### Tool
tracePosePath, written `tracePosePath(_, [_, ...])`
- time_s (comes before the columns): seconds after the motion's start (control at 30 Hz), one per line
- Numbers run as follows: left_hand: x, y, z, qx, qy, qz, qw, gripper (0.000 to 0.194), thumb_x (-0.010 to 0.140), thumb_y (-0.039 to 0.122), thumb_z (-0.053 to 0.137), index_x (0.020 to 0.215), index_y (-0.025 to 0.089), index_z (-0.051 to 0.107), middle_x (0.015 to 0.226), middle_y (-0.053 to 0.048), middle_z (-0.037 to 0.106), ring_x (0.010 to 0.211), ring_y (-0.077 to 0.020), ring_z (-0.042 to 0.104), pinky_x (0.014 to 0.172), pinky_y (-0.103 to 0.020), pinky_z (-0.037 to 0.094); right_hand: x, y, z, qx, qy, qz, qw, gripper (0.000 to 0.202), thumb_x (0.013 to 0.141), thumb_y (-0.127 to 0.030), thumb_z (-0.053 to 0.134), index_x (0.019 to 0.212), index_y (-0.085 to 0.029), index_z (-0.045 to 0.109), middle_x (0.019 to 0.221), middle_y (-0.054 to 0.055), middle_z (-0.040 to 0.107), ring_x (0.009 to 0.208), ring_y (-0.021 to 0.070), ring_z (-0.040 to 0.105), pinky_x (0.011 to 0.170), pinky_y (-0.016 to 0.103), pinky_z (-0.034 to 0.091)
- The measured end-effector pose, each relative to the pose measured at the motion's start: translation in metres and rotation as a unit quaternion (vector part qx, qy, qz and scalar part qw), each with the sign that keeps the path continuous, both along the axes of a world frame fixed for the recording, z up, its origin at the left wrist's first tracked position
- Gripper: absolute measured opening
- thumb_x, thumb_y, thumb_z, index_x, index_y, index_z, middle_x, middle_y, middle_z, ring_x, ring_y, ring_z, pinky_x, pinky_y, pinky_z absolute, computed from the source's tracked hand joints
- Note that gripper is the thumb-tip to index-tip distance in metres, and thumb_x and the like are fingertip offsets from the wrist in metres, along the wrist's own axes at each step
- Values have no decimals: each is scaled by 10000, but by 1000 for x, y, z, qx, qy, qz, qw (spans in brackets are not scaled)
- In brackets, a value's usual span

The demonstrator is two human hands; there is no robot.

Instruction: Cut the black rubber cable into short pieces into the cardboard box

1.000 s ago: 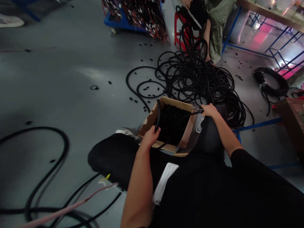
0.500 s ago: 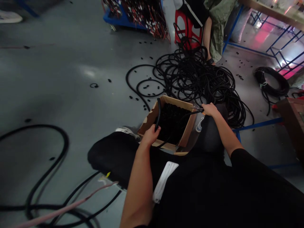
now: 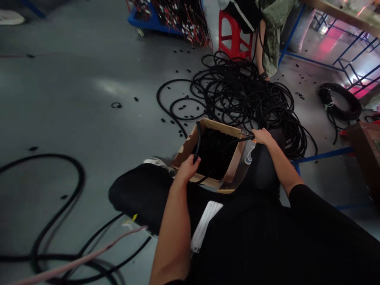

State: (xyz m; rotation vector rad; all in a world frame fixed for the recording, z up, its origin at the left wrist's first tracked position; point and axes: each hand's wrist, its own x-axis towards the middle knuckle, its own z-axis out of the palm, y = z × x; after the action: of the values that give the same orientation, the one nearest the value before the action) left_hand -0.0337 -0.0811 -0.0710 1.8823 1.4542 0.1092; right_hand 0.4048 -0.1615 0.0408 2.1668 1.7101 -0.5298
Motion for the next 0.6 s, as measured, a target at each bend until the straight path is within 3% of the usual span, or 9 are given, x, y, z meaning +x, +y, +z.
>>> tracePosePath(0.07, [2, 0, 6, -22, 2, 22, 1000, 93, 1142, 393, 636, 1086, 319, 644, 1024, -123, 891, 1161, -393, 927, 1077, -432, 691, -3, -1, -3, 49, 107, -38, 992, 254, 1155, -235, 811, 1394, -148, 813, 1431, 221, 937, 1373, 358, 883, 1143, 395, 573])
tracePosePath(0.13, [3, 1, 9, -28, -9, 47, 998, 86, 1134, 395, 640, 1096, 318, 644, 993, -110, 869, 1170, -400, 918, 1122, -455, 691, -17, -5, -14, 108, 301, -99, 942, 184, 1085, -256, 868, 1210, -191, 749, 1207, 123, 898, 1122, 291, 825, 971, 349, 571])
tracePosePath(0.23, [1, 3, 8, -5, -60, 93, 994, 69, 1095, 374, 653, 1078, 307, 653, 919, -82, 804, 1121, -391, 886, 1158, -476, 677, -70, -26, -46, 126, 594, -213, 766, 317, 1018, -353, 882, 1012, -277, 575, 786, -53, 591, 742, 187, 537, 759, 318, 453])
tracePosePath(0.3, [-1, 5, 5, 8, -118, 132, 984, 77, 1058, 369, 683, 1051, 295, 663, 866, -46, 755, 1014, -347, 850, 1111, -449, 675, -125, -49, -75, 118, 723, -269, 625, 512, 993, -470, 884, 934, -319, 398, 690, -98, 375, 664, 164, 356, 706, 317, 386])
tracePosePath(0.33, [-2, 6, 3, 8, -152, 154, 976, 100, 1045, 382, 705, 1043, 290, 665, 833, -23, 728, 942, -317, 822, 1058, -427, 674, -155, -63, -88, 98, 773, -277, 562, 623, 947, -538, 904, 917, -322, 321, 678, -107, 309, 652, 154, 286, 685, 317, 356])
tracePosePath(0.4, [-5, 8, 0, 3, -218, 203, 955, 169, 1028, 423, 754, 1044, 280, 665, 773, 21, 682, 821, -264, 756, 939, -379, 649, -212, -90, -110, -10, 844, -242, 478, 770, 828, -646, 968, 897, -315, 276, 679, -101, 304, 653, 140, 260, 675, 325, 334])
tracePosePath(0.43, [-6, 8, -1, 2, -246, 229, 942, 199, 1020, 438, 775, 1050, 275, 664, 752, 36, 671, 783, -244, 728, 891, -357, 628, -235, -102, -116, -69, 859, -216, 459, 803, 793, -680, 1002, 893, -316, 294, 684, -96, 335, 653, 140, 293, 673, 334, 332])
tracePosePath(0.5, [-7, 10, -2, 0, -284, 286, 915, 208, 991, 420, 791, 1048, 267, 662, 711, 54, 650, 727, -213, 681, 820, -322, 587, -263, -119, -119, -194, 843, -138, 483, 832, 741, -665, 1113, 938, -324, 380, 708, -75, 460, 677, 171, 468, 695, 354, 366])
tracePosePath(0.6, [-7, 12, 0, -9, -317, 354, 880, 166, 930, 343, 767, 1009, 266, 642, 638, 79, 592, 649, -182, 629, 754, -289, 566, -266, -121, -104, -248, 824, -79, 504, 806, 746, -692, 1150, 1023, -319, 491, 781, -46, 587, 755, 204, 574, 768, 382, 408])
